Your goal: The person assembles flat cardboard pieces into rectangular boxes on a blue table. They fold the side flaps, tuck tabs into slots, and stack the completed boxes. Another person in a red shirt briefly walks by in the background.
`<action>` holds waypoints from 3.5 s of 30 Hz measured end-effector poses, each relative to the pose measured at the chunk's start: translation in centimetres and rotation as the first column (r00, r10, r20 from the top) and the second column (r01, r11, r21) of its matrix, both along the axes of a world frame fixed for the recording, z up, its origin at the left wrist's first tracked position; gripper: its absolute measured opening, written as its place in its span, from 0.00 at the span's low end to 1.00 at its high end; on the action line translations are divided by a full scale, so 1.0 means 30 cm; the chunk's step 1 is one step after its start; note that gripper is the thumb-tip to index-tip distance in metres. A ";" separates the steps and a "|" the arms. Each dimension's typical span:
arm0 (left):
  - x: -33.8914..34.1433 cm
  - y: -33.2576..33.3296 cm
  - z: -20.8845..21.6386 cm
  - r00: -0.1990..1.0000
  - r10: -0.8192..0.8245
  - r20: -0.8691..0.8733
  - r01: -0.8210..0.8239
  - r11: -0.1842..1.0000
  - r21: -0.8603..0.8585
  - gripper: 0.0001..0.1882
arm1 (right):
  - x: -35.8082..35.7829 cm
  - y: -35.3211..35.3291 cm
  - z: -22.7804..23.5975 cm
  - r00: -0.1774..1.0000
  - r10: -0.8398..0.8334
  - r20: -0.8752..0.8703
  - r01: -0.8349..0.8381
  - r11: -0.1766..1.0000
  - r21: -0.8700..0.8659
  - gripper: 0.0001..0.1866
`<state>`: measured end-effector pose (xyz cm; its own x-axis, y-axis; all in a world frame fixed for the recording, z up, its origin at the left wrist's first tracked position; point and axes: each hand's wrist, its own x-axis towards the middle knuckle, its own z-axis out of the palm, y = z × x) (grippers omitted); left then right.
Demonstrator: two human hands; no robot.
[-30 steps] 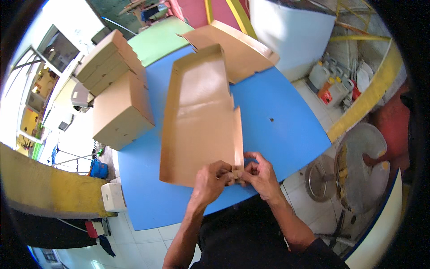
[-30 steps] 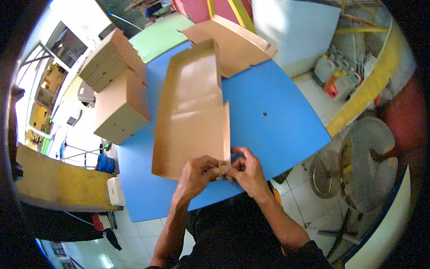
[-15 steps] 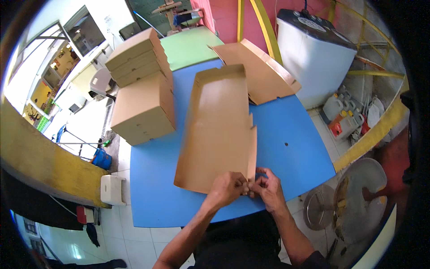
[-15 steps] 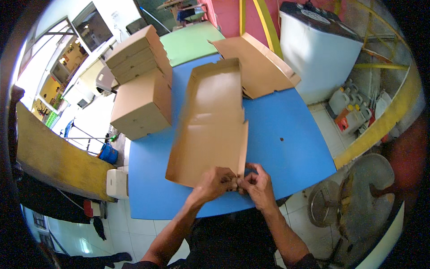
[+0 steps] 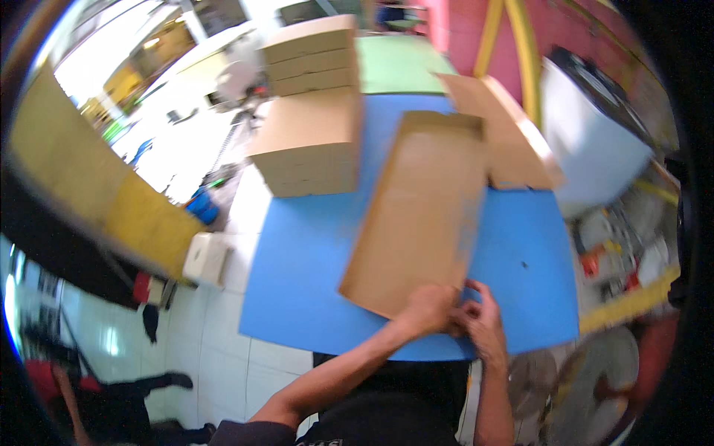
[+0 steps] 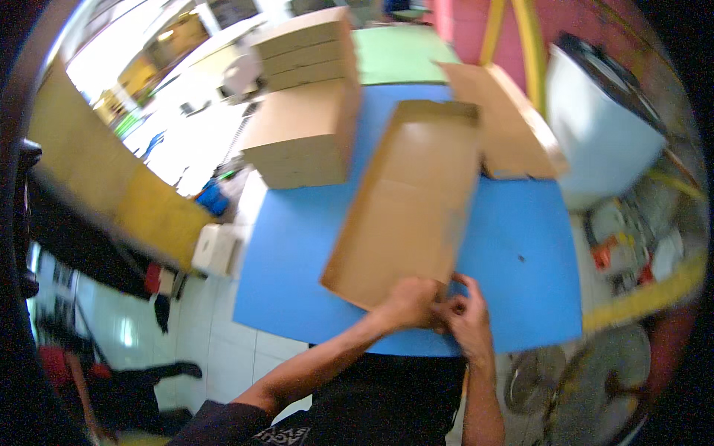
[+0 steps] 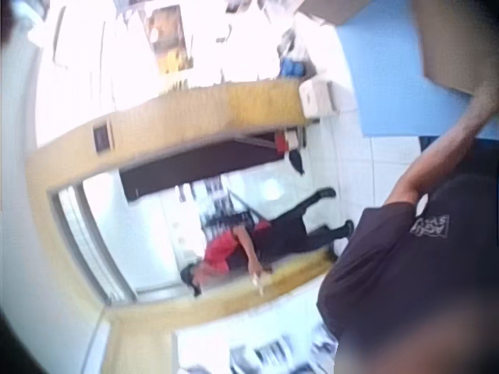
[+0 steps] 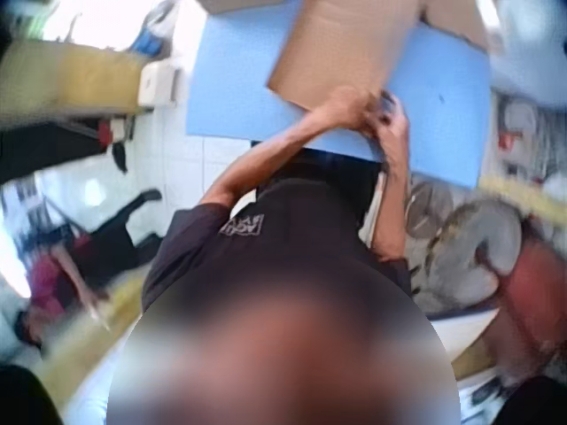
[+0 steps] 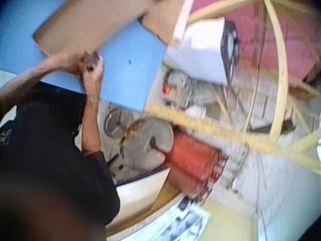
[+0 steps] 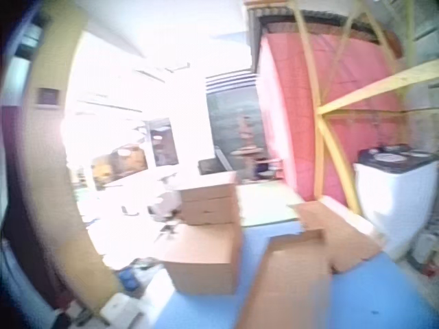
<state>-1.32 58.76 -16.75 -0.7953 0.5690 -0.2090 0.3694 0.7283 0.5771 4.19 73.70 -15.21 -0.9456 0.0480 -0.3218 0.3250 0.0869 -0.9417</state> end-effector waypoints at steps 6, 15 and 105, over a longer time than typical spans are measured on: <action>0.099 -0.084 0.000 0.987 0.145 -0.067 -0.128 0.970 0.205 0.13 | 0.063 -0.041 -0.006 0.995 0.097 -0.029 -0.101 0.980 -0.172 0.36; 0.144 -0.450 0.184 0.837 0.483 0.258 -0.544 0.787 0.290 0.19 | 0.036 0.096 -0.041 0.966 -0.154 -0.208 0.192 0.966 0.176 0.39; 0.130 -0.355 0.083 0.559 0.794 -0.240 -0.550 0.572 0.609 0.17 | -0.328 0.005 -0.051 0.786 0.437 -0.437 0.037 0.673 0.739 0.10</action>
<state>2.59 48.13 -14.24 -0.8874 -0.2624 0.3791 0.1638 0.5892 0.7912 -5.66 73.84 -16.72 -0.9402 -0.1883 0.2838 -0.3220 0.7629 -0.5606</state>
